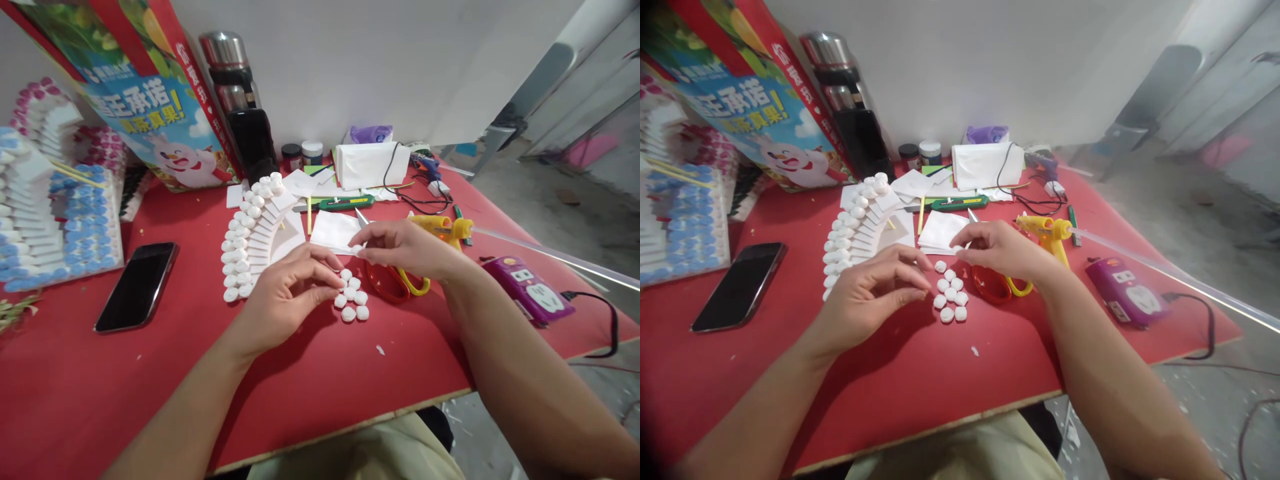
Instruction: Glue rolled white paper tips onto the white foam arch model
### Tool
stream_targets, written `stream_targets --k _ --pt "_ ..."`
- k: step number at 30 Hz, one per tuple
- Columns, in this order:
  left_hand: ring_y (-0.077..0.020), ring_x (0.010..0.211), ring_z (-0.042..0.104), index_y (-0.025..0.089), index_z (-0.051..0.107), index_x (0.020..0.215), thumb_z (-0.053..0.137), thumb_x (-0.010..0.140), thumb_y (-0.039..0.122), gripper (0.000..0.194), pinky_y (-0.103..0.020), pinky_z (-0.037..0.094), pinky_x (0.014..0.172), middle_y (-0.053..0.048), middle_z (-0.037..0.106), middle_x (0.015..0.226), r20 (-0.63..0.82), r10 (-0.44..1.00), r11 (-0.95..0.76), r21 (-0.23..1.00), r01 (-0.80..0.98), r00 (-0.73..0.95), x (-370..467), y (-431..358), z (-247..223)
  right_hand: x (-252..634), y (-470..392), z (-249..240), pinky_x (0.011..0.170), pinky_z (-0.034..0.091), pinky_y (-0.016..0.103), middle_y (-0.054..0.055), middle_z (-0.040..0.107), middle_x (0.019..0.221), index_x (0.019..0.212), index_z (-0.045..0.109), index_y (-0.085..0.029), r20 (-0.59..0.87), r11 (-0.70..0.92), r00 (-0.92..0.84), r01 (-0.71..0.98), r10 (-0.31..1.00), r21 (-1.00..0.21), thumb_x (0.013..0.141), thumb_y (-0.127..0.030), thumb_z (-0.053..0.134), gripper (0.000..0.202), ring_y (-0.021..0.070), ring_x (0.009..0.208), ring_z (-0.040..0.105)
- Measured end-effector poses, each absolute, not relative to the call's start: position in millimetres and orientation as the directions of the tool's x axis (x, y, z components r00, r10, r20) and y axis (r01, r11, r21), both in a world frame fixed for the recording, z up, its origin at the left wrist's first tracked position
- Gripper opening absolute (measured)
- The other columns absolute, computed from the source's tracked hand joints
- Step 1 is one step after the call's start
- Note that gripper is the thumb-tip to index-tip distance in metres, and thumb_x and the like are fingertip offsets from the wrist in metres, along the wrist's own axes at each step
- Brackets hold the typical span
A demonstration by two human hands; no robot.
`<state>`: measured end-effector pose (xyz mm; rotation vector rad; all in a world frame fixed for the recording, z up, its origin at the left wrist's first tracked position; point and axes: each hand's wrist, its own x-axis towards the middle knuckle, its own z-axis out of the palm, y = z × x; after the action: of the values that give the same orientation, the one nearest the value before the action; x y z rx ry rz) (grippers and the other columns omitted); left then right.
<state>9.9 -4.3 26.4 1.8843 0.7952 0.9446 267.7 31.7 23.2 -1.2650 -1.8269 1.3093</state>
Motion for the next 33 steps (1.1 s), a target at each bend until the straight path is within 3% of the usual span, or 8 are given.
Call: stream_targets --k 2,4,8,13,19,26,30,33 --pt "-0.0198 0.11 0.065 0.021 0.074 0.099 0.06 0.096 0.013 0.017 -0.032 0.056 0.091 -0.009 0.065 0.12 0.278 0.775 -0.418 0.899 0.131 0.568 14 -8 24 264 31 25 0.067 0.049 0.024 0.001 0.069 0.085 0.107 0.074 -0.019 -0.075 -0.051 -0.376 0.074 0.923 -0.996 0.086 -0.033 0.076 0.025 0.0108 0.071 0.06" --pt "-0.0196 0.108 0.065 0.021 0.073 0.102 0.061 0.095 0.014 0.015 -0.032 0.056 0.092 -0.009 0.066 0.119 0.29 0.759 -0.444 0.885 0.139 0.583 17 -11 22 259 31 25 0.07 0.052 0.023 0.002 0.069 0.091 0.105 0.075 -0.018 -0.096 -0.172 -0.382 -0.171 0.919 -0.97 0.084 -0.027 0.078 0.023 0.0097 0.075 0.062" --pt "-0.015 0.088 0.065 0.022 0.069 0.103 0.062 0.095 0.016 0.012 -0.028 0.054 0.081 -0.004 0.067 0.095 0.365 0.802 -0.503 0.84 0.205 0.473 21 -14 19 248 31 20 0.067 0.054 0.022 0.002 0.068 0.085 0.1 0.075 -0.014 -0.164 -0.343 -0.453 -0.347 0.876 -0.873 0.083 -0.022 0.078 0.019 0.0093 0.071 0.064" --pt "-0.0136 0.086 0.061 0.027 0.058 0.132 0.066 0.093 0.016 0.041 -0.033 0.056 0.086 -0.007 0.058 0.118 0.483 0.791 -0.591 0.762 0.265 0.375 21 -12 16 234 27 17 0.059 0.049 0.019 0.002 0.07 0.081 0.095 0.073 -0.014 -0.226 -0.462 -0.554 -0.333 0.802 -0.822 0.082 -0.021 0.08 0.016 0.0081 0.065 0.062" --pt "-0.018 0.103 0.062 0.027 0.067 0.122 0.066 0.092 0.014 0.033 -0.035 0.055 0.093 -0.007 0.06 0.117 0.566 0.756 -0.655 0.661 0.368 0.329 21 -8 15 223 23 15 0.049 0.037 0.018 0.0 0.067 0.07 0.086 0.069 -0.014 -0.234 -0.446 -0.557 -0.281 0.797 -0.85 0.078 -0.028 0.085 0.022 0.0057 0.053 0.051" --pt "-0.0189 0.101 0.064 0.025 0.071 0.113 0.067 0.093 0.019 0.021 -0.033 0.055 0.089 -0.007 0.067 0.113 0.442 0.835 -0.522 0.825 0.217 0.327 19 -6 16 220 24 7 0.045 0.032 0.019 0.0 0.066 0.063 0.08 0.066 -0.015 -0.212 -0.38 -0.553 -0.208 0.806 -0.901 0.077 -0.038 0.086 0.031 0.0067 0.049 0.049" --pt "-0.0158 0.092 0.067 0.024 0.072 0.113 0.07 0.092 0.026 0.021 -0.029 0.056 0.085 -0.004 0.069 0.107 0.263 0.929 -0.297 0.95 0.097 0.262 19 -6 14 224 23 16 0.047 0.034 0.022 0.003 0.07 0.073 0.081 0.065 -0.016 -0.198 -0.292 -0.482 -0.126 0.854 -0.948 0.083 -0.048 0.079 0.035 0.0074 0.051 0.05" --pt "-0.0133 0.083 0.068 0.025 0.074 0.109 0.073 0.09 0.028 0.019 -0.026 0.058 0.079 -0.001 0.071 0.094 0.115 0.96 -0.093 0.991 -0.094 0.257 18 -3 11 238 11 31 0.052 0.037 0.026 0.002 0.067 0.071 0.079 0.066 -0.018 -0.12 -0.079 -0.287 0.15 0.95 -0.986 0.09 -0.055 0.068 0.038 0.0105 0.053 0.05"
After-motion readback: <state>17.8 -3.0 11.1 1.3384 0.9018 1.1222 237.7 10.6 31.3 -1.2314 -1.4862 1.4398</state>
